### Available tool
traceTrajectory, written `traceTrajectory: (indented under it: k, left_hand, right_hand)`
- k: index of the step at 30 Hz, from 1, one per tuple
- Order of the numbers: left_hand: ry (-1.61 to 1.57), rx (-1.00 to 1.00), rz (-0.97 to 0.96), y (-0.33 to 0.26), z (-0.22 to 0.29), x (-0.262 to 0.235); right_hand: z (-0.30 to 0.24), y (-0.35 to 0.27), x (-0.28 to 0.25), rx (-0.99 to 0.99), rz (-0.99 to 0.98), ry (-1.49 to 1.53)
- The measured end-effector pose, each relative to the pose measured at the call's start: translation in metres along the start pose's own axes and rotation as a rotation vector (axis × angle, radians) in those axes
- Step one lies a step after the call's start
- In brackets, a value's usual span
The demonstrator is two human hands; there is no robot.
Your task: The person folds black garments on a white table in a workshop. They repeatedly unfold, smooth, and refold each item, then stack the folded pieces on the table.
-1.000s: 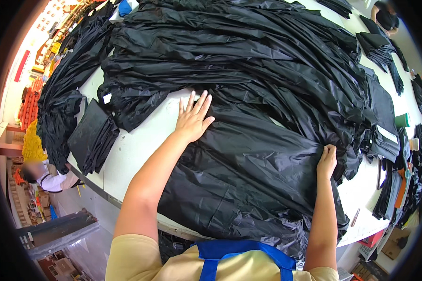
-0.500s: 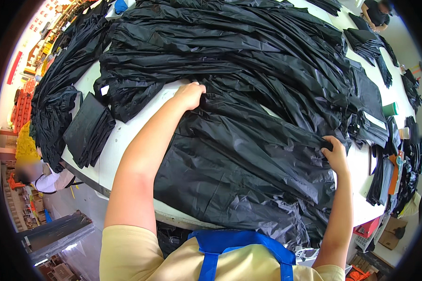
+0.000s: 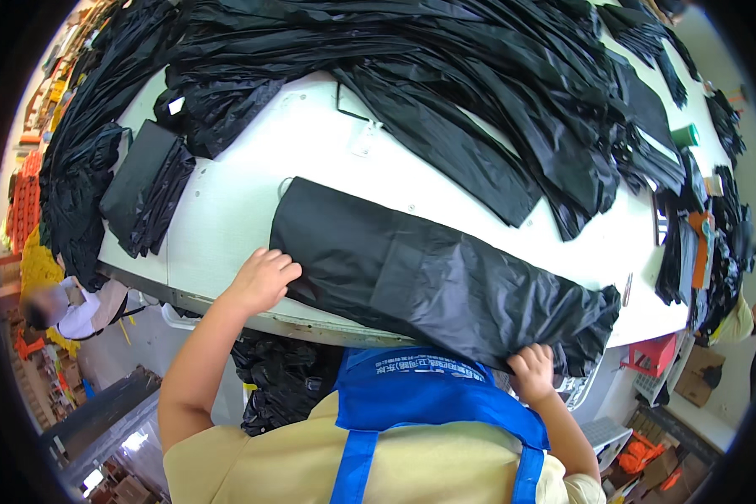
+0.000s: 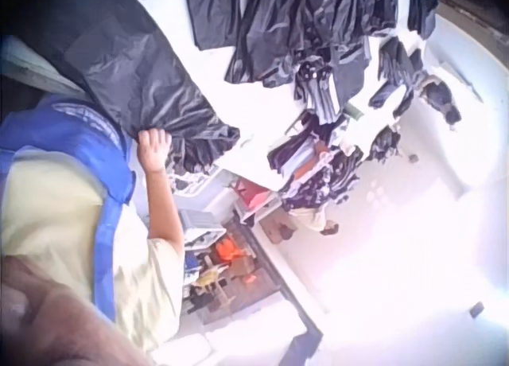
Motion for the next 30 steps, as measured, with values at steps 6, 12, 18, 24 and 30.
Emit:
traceTrajectory:
  k: [6,12,18,24,30]
  left_hand:
    - [-0.069,-0.01,0.404,0.02,0.058,-0.016]
    - [0.073,-0.192,0.29,0.022,0.042,0.073]
    - [0.105,-0.194,0.338,0.022,0.042,0.082]
    - [0.115,-0.297,0.364,0.032,0.072,0.097]
    - [0.14,-0.433,0.262,0.02,0.09,0.1]
  right_hand:
    - [0.016,-0.002,0.037,0.065,-0.165,-0.019]
    - [0.092,-0.034,-0.054,0.425,0.094,-0.066]
    - [0.202,-0.058,-0.047,0.488,-0.027,-0.094]
    - [0.254,-0.04,-0.04,0.586,-0.022,-0.611]
    - [0.046,0.073,-0.025,0.249,0.07,0.078]
Point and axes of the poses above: each hand's wrist, its own y-axis towards the middle knuckle, its own x-axis out of the palm, z = x × y, the point moved 1 cm from there along y, towards the middle knuckle, and after that the axes turned 11 degrees about -x, right-handed, at the moved point
